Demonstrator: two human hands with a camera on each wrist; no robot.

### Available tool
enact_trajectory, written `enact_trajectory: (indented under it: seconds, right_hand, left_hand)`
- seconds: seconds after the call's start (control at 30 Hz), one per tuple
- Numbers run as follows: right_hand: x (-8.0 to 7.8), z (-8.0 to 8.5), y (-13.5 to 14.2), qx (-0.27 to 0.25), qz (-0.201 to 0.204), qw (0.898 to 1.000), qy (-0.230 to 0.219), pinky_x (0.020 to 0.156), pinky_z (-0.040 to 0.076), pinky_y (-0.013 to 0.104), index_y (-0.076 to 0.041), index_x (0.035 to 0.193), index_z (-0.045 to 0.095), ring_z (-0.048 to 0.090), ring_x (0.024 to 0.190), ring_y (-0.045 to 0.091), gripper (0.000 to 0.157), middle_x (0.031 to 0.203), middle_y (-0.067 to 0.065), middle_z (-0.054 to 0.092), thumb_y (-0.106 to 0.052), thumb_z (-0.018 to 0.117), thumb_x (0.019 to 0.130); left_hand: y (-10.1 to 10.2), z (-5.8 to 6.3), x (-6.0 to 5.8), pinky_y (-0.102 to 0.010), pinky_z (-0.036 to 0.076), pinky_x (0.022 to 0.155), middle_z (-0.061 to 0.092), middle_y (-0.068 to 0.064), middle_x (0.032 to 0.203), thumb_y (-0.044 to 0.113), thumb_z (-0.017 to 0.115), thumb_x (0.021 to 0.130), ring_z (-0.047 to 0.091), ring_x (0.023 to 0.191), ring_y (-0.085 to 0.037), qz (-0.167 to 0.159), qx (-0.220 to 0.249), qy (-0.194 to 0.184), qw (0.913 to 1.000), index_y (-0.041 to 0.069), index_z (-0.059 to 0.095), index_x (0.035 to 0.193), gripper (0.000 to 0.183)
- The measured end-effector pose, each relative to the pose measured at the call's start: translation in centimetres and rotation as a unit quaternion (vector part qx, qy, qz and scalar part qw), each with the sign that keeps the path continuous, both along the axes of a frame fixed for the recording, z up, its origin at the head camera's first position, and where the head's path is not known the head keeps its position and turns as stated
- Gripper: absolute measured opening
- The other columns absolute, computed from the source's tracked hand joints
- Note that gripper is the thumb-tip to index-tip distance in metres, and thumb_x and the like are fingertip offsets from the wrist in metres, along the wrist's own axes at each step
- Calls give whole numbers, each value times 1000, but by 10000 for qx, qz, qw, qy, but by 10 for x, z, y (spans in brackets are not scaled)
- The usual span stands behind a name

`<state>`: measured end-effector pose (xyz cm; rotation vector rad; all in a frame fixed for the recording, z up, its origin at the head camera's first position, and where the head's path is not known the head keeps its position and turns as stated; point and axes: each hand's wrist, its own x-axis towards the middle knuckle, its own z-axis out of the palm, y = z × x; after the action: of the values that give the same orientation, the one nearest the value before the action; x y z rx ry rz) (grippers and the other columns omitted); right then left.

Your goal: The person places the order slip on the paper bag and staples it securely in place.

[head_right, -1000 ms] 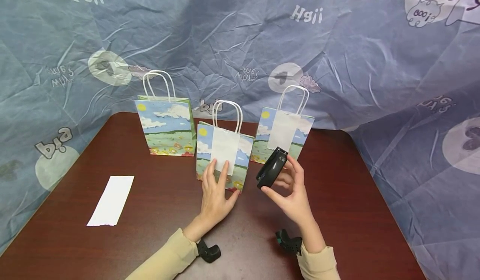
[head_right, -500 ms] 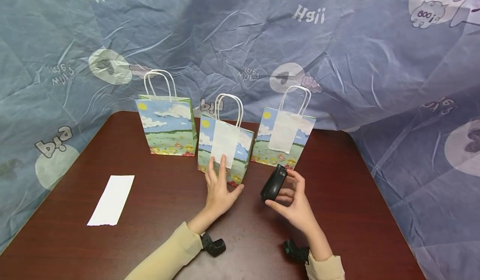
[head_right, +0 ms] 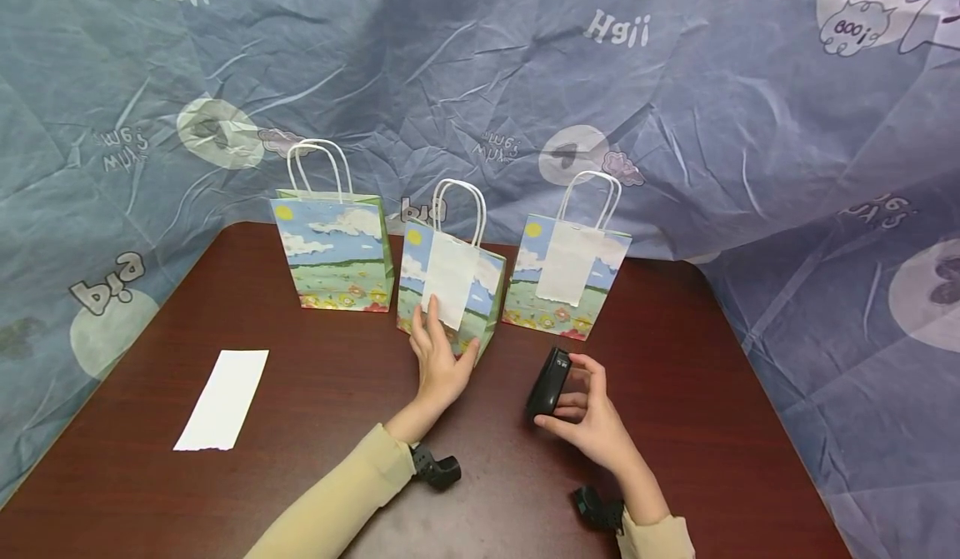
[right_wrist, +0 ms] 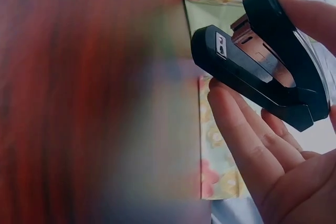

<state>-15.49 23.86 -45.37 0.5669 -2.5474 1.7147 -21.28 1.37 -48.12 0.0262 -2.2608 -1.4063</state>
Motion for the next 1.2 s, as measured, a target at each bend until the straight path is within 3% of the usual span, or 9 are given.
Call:
enact_trajectory:
  seconds: [0.07, 0.3, 0.7, 0.93, 1.2]
  right_hand:
    - [3, 3, -1, 36, 52, 10000, -60, 70, 55, 32, 1, 138, 11, 64, 84, 37, 96, 119, 28, 41, 11, 77, 69]
    - [-6, -25, 18, -110, 292, 9994, -176, 70, 55, 31, -8, 141, 12, 67, 84, 25, 98, 120, 26, 39, 3, 80, 71]
    - [-9, -25, 31, 415, 517, 9978, -37, 75, 53, 37, -11, 145, 15, 59, 98, 21, 94, 121, 24, 49, -3, 78, 75]
    - [-11, -28, 34, 206, 636, 9976, -173, 70, 54, 30, -1, 144, 15, 61, 86, 22, 89, 121, 31, 50, 3, 74, 77]
    - [-11, -29, 35, 67, 507, 9973, -535, 73, 52, 27, 1, 139, 25, 61, 87, 21, 73, 123, 34, 48, 2, 70, 82]
  left_hand:
    - [0, 0, -4, -57, 31, 97, 2, -22, 150, 20, 72, 82, 13, 131, -42, 43, 69, -97, 9999, 10, 12, 150, 92]
    - [0, -4, -17, -57, 29, 99, 0, -23, 150, 20, 72, 81, 9, 133, -42, 235, 98, -209, 9995, 11, 10, 150, 94]
    - [1, -11, -36, -57, 23, 103, -2, -19, 152, 27, 73, 83, 4, 137, -39, 509, 223, -628, 9965, 15, 3, 151, 98]
    - [1, -12, -47, -56, 22, 104, -4, -17, 153, 28, 73, 83, 3, 137, -39, 658, 235, -855, 9939, 18, 2, 151, 99]
    - [1, -8, -56, -57, 23, 104, -4, -18, 152, 27, 72, 83, 1, 137, -42, 748, 315, -940, 9923, 18, 0, 151, 100]
